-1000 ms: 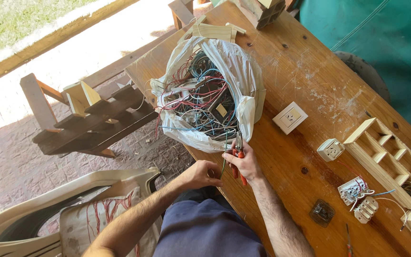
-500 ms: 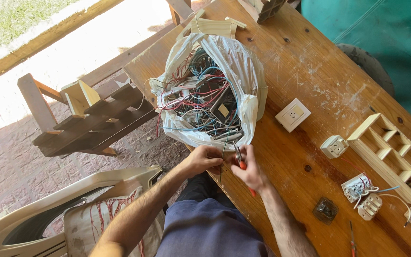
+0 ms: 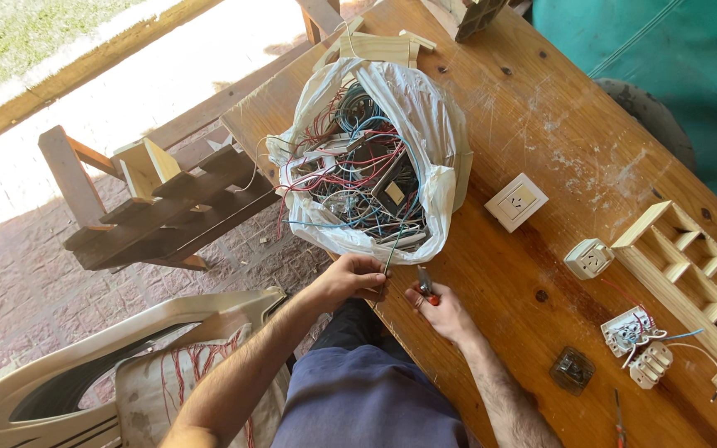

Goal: The person selects a green wire from a bag, strips the ends with pliers, and inserts it into a small electrical component. They then tighten the connection with a screwdriver. The person repeats the process with a blue wire, stripping and preparing it for insertion.

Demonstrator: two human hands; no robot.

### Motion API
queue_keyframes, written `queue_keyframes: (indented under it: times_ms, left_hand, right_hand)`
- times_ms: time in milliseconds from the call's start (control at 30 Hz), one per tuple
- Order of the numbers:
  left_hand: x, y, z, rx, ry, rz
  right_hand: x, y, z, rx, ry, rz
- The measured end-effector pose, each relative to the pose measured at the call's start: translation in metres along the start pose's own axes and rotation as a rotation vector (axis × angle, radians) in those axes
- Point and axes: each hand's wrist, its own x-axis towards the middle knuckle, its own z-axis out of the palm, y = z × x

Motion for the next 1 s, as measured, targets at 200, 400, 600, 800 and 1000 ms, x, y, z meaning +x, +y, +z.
queue_keyframes:
  times_ms: [200, 400, 600, 800, 1000]
  left_hand:
    - [0.0, 0.003, 0.002, -0.046, 0.015, -0.006]
    - [0.002, 0.003, 0.0, -0.013, 0.019, 0.01]
    - [0.006, 0.003, -0.003, 0.016, 0.016, 0.015]
    - [0.001, 0.01, 0.001, 0.042, 0.007, 0.018]
    - [0.004, 0.011, 0.002, 0.049, 0.005, 0.024]
  right_hand:
    - [-0.005, -0.033, -0.011, -0.196, 0.139, 0.015]
    - [0.013, 0.021, -0.019, -0.106, 0.022, -0.059]
    - [0.015, 0.034, -0.02, 0.284, -0.123, -0.262]
    - [-0.015, -0.011, -0.014, 0.64, -0.087, -0.056]
    - [-0.03, -0.038, -0.007, 0.958, -0.206, -0.116]
